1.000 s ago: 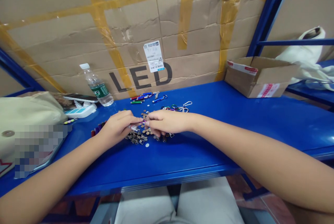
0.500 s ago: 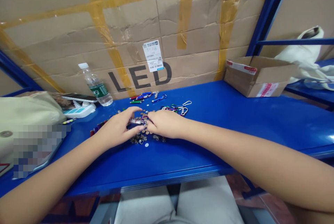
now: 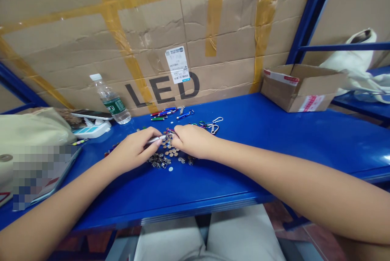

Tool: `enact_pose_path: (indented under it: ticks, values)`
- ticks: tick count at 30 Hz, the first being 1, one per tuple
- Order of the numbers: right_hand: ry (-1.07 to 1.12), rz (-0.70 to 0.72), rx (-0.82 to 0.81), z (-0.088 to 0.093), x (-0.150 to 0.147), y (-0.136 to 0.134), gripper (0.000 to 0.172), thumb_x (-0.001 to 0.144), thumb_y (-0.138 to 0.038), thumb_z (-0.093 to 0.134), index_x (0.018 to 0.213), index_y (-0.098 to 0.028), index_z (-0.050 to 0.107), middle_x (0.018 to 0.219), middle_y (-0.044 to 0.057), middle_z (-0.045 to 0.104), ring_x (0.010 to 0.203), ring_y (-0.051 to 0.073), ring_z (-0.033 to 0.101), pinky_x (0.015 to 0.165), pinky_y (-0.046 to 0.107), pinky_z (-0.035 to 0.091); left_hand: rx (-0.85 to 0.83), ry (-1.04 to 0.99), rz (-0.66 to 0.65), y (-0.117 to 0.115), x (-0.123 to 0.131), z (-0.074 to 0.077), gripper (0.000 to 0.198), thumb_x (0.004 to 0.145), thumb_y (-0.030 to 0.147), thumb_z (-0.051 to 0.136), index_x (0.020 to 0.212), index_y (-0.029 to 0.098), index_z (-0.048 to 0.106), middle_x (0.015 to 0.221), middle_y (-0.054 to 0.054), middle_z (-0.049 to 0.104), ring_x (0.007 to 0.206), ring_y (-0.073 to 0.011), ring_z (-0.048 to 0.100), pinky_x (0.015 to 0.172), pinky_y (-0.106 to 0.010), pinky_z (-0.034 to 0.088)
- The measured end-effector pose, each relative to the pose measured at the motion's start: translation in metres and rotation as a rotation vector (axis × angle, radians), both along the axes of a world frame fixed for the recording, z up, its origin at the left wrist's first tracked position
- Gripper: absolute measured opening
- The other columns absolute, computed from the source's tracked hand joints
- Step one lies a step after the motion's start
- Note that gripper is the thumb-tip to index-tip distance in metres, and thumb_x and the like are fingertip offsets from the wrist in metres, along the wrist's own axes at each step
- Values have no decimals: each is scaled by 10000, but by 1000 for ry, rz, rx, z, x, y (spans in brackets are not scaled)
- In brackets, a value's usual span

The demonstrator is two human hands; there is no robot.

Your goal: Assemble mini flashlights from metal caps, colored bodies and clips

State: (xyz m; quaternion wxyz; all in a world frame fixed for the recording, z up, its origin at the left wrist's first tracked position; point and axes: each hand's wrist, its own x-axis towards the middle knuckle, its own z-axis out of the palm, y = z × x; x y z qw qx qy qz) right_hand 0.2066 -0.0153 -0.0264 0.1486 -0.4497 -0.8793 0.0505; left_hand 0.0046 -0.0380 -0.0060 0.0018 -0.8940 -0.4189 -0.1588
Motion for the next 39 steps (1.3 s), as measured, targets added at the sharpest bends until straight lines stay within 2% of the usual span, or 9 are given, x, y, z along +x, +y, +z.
enact_pose_path:
  ticks: [8, 16, 26, 28, 33, 36, 39]
  values:
    - [0, 24, -46, 0, -3, -4, 297, 920, -343, 302, 858, -168, 534, 840, 81, 645, 692, 173, 535, 599, 272, 291, 24, 13, 62, -1, 3, -1, 235, 918, 377, 386, 926, 194, 533, 817, -24, 642, 699, -183, 597, 607, -281, 396]
    - [11, -72, -45, 2, -5, -4, 280, 918, -303, 315, 832, -160, 540, 861, 98, 653, 728, 185, 560, 609, 279, 300, 10, 10, 62, -1, 4, -1, 235, 914, 391, 387, 913, 203, 530, 801, -17, 645, 690, -181, 602, 594, -275, 396]
    - [26, -48, -37, 2, -4, -2, 285, 909, -313, 321, 842, -161, 552, 843, 97, 652, 703, 185, 551, 586, 282, 295, 34, 29, 105, -1, 8, -6, 225, 914, 389, 387, 894, 204, 513, 773, -21, 645, 664, -188, 605, 580, -281, 396]
    - [38, -67, -10, 8, 2, 6, 301, 915, -325, 308, 857, -164, 555, 842, 96, 655, 687, 182, 546, 579, 284, 293, 35, 22, 108, 1, 6, -6, 230, 918, 394, 382, 904, 204, 511, 764, -21, 639, 665, -190, 601, 580, -281, 389]
    - [-44, -304, 123, 20, 52, 47, 338, 916, -377, 321, 990, -152, 562, 943, 140, 664, 767, 223, 584, 591, 293, 308, 3, -25, 130, 5, 0, -5, 269, 924, 430, 368, 951, 204, 512, 767, -19, 633, 684, -194, 594, 592, -284, 392]
    - [-145, -398, 58, 15, 82, 71, 365, 919, -398, 326, 1023, -151, 574, 995, 152, 664, 831, 244, 602, 621, 299, 341, -35, -37, 131, 6, -2, -3, 259, 923, 415, 370, 960, 206, 519, 791, -19, 639, 691, -188, 592, 607, -284, 399]
    - [-176, -423, 9, 9, 95, 81, 402, 892, -454, 385, 1058, -139, 573, 1008, 151, 661, 845, 255, 610, 609, 297, 360, -52, -30, 133, 7, -2, -3, 269, 923, 416, 365, 961, 202, 523, 787, -21, 639, 694, -190, 587, 619, -288, 404]
